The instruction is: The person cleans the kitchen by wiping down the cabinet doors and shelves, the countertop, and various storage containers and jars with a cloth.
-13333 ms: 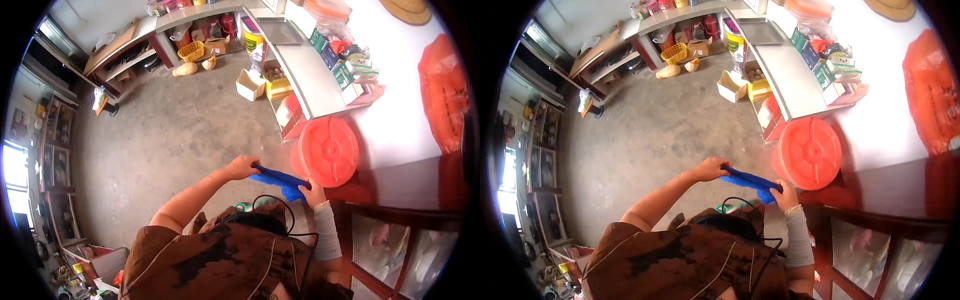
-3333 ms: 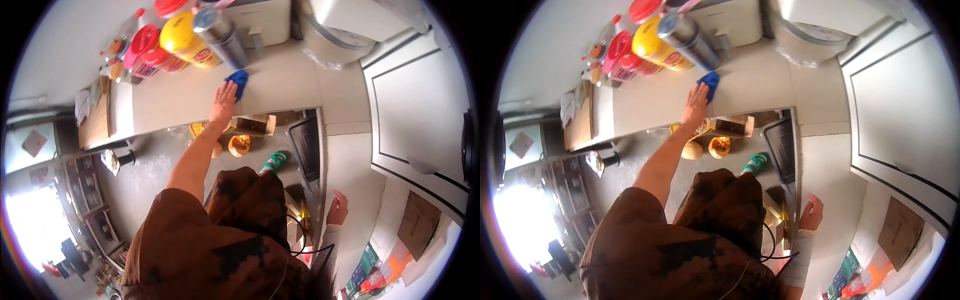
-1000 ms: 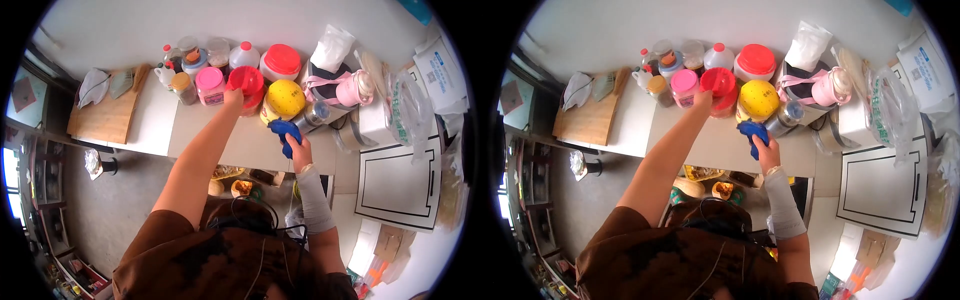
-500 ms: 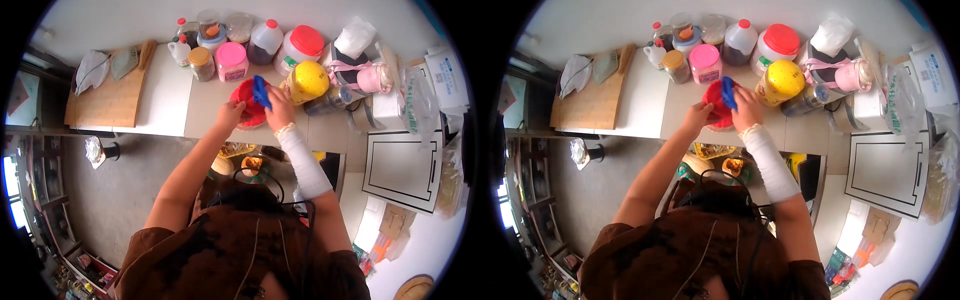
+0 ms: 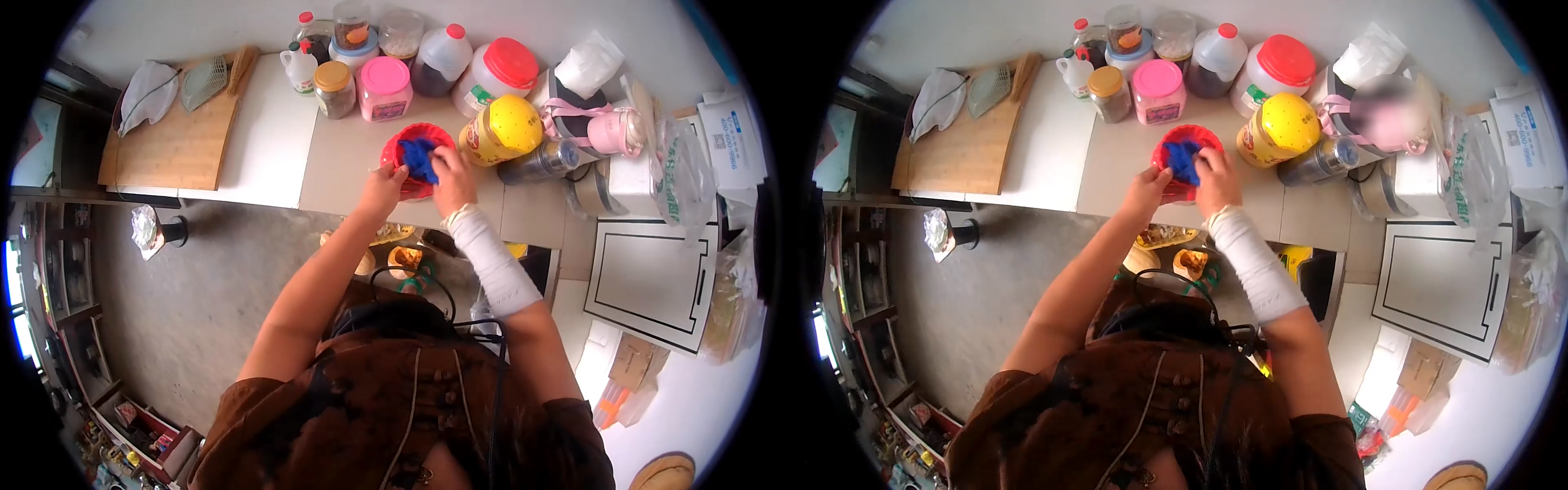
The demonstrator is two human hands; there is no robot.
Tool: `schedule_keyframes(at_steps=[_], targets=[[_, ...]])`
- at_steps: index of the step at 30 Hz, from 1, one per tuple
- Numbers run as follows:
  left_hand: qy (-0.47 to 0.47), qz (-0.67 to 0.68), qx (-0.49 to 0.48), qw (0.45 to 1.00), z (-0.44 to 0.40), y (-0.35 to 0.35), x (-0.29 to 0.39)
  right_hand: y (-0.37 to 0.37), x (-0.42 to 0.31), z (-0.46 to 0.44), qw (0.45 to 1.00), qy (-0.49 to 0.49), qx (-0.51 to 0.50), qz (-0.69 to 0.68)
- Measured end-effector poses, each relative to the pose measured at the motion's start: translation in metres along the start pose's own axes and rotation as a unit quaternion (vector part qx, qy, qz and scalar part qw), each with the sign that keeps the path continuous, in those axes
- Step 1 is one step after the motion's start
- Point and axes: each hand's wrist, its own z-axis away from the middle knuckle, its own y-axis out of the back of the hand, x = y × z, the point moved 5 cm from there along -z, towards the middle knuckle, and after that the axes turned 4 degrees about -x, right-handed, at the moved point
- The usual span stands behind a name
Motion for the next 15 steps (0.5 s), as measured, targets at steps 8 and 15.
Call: schedule_keyframes(at_steps=[8, 15], targets=[[-0.016, -0.156, 0.074, 0.985, 0.021, -0.007, 0.023, 0.047, 0.036, -0.016, 0.961, -0.214, 0.079, -0.158], [-0.123, -0.127, 0.084, 0.981, 0.024, -0.015, 0.032, 0.004, -0.011, 0.005, 0.956, 0.028, -0.083, -0.28]])
